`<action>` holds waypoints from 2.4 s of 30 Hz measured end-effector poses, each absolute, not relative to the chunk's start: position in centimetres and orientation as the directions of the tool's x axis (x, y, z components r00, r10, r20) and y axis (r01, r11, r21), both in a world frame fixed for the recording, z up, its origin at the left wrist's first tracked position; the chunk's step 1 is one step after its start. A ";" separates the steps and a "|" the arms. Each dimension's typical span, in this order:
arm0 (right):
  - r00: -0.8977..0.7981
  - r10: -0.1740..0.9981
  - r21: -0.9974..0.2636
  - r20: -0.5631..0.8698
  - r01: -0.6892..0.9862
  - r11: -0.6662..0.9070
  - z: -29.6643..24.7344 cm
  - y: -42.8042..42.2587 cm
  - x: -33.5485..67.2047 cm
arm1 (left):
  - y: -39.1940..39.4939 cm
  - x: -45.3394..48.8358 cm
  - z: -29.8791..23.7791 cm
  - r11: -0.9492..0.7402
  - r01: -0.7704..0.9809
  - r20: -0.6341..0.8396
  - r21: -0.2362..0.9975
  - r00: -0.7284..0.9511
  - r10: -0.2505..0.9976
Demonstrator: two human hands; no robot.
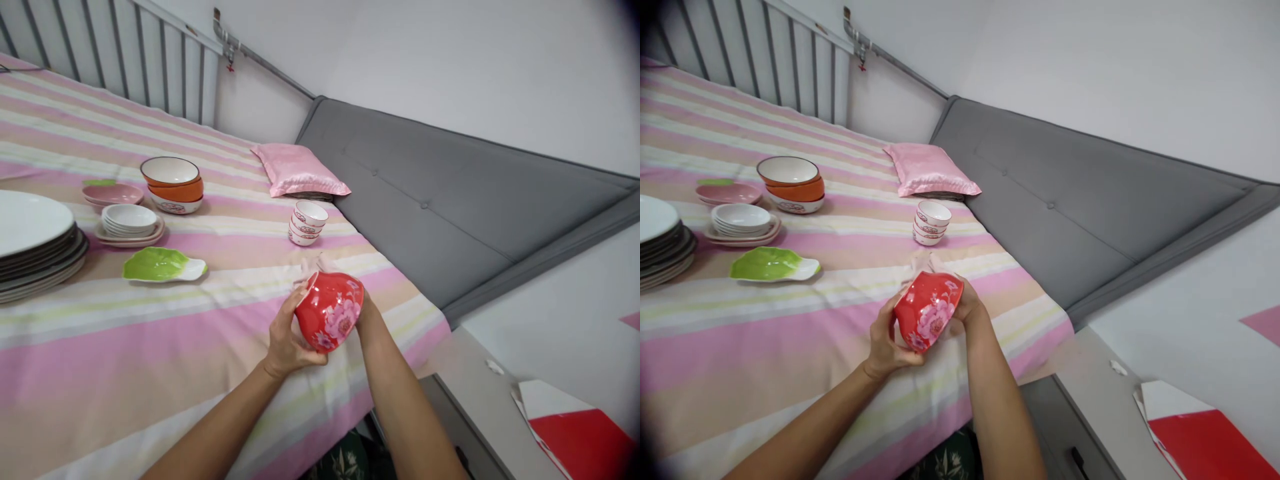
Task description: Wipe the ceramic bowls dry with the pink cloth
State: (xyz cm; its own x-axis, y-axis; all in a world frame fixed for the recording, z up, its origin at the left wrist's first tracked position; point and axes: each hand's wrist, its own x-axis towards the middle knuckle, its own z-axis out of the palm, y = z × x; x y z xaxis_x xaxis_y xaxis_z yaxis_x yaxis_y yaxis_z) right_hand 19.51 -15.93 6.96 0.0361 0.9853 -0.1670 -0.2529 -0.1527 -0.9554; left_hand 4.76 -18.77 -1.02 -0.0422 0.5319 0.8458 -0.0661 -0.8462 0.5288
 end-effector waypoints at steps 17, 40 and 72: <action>-0.067 0.948 -0.478 -0.310 -0.851 -0.217 2.3 -17.5 10.7 | -17.2 4.2 -0.6 -0.499 0.045 0.484 0.865 -0.338 0.807; 0.444 0.882 -0.970 -0.157 -0.236 -0.054 2.6 -17.4 13.7 | -16.3 3.5 -1.3 -0.516 -0.261 0.516 0.816 -0.072 0.853; 0.645 0.758 -0.781 -0.091 -0.519 0.348 6.9 -24.3 30.8 | -14.8 2.1 -0.2 -0.074 -0.094 0.041 0.993 -0.314 0.949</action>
